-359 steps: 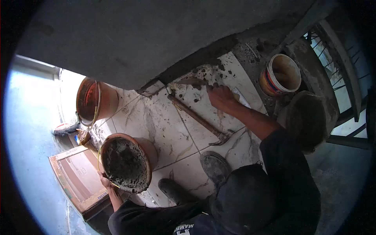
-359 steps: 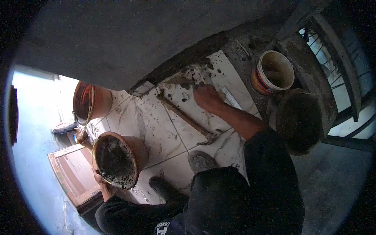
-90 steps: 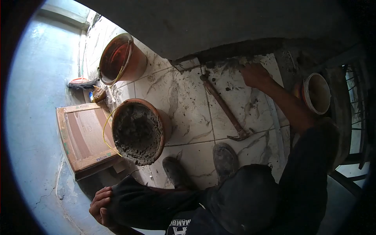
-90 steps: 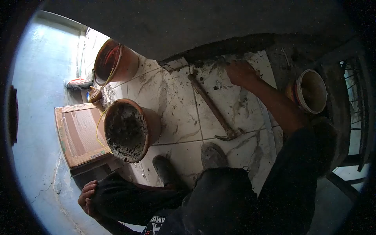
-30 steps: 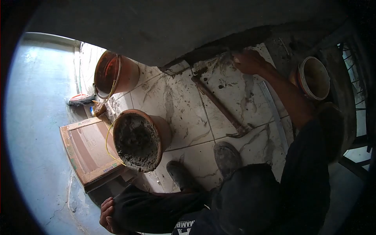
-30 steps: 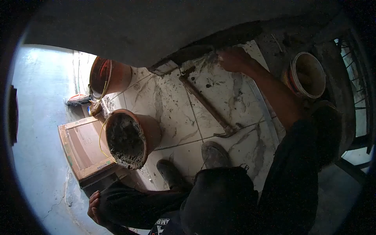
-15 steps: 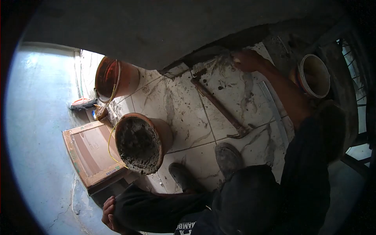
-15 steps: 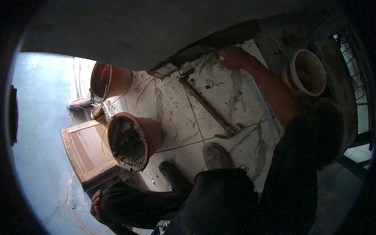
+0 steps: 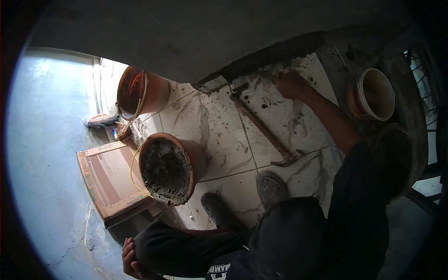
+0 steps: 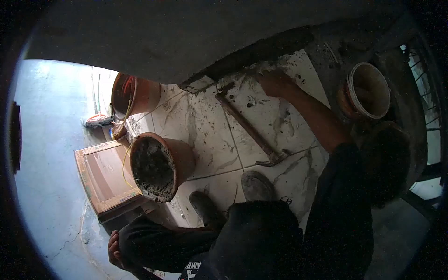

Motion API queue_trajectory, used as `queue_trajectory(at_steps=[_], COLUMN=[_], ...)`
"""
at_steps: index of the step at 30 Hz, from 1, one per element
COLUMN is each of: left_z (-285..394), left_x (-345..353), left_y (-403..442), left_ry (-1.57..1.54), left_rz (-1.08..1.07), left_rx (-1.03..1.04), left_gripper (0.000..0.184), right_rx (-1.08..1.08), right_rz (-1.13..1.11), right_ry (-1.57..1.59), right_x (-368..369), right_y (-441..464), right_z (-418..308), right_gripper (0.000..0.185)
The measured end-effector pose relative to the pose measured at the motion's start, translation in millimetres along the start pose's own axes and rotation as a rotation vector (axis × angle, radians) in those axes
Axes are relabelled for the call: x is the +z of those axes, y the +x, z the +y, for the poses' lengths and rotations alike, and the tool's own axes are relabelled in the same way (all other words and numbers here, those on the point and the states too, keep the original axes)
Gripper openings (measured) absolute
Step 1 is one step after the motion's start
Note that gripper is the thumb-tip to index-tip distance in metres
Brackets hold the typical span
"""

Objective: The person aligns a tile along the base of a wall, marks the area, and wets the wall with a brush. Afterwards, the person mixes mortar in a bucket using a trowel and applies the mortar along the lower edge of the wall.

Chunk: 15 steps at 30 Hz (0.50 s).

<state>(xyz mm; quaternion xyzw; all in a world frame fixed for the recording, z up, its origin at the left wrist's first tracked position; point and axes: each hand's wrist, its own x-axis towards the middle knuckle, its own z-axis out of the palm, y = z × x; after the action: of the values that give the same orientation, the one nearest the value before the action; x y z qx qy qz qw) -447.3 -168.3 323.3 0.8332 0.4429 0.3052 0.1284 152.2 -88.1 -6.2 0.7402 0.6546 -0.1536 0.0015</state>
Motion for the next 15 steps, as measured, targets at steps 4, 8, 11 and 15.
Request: queue_trajectory(at_steps=[4, 8, 11, 15], left_z=[14, 11, 6, 22], left_x=[10, 15, 21, 26], left_y=[-1, -10, -6, 3], left_ry=[-0.038, -0.078, -0.290, -0.218], left_rz=[-0.009, -0.004, 0.197, 0.213], left_rx=[-0.034, -0.082, -0.162, -0.036], left_gripper=[0.044, 0.049, 0.045, 0.043], right_rx=[-0.100, -0.063, -0.125, -0.089], right_rz=[-0.069, 0.001, -0.019, -0.119], right_ry=[-0.067, -0.093, -0.063, -0.062], right_x=[-30, -18, -22, -37], right_y=[-11, -12, -28, -70], right_z=[-6, 7, 0, 15], right_gripper=[0.042, 0.039, 0.041, 0.042])
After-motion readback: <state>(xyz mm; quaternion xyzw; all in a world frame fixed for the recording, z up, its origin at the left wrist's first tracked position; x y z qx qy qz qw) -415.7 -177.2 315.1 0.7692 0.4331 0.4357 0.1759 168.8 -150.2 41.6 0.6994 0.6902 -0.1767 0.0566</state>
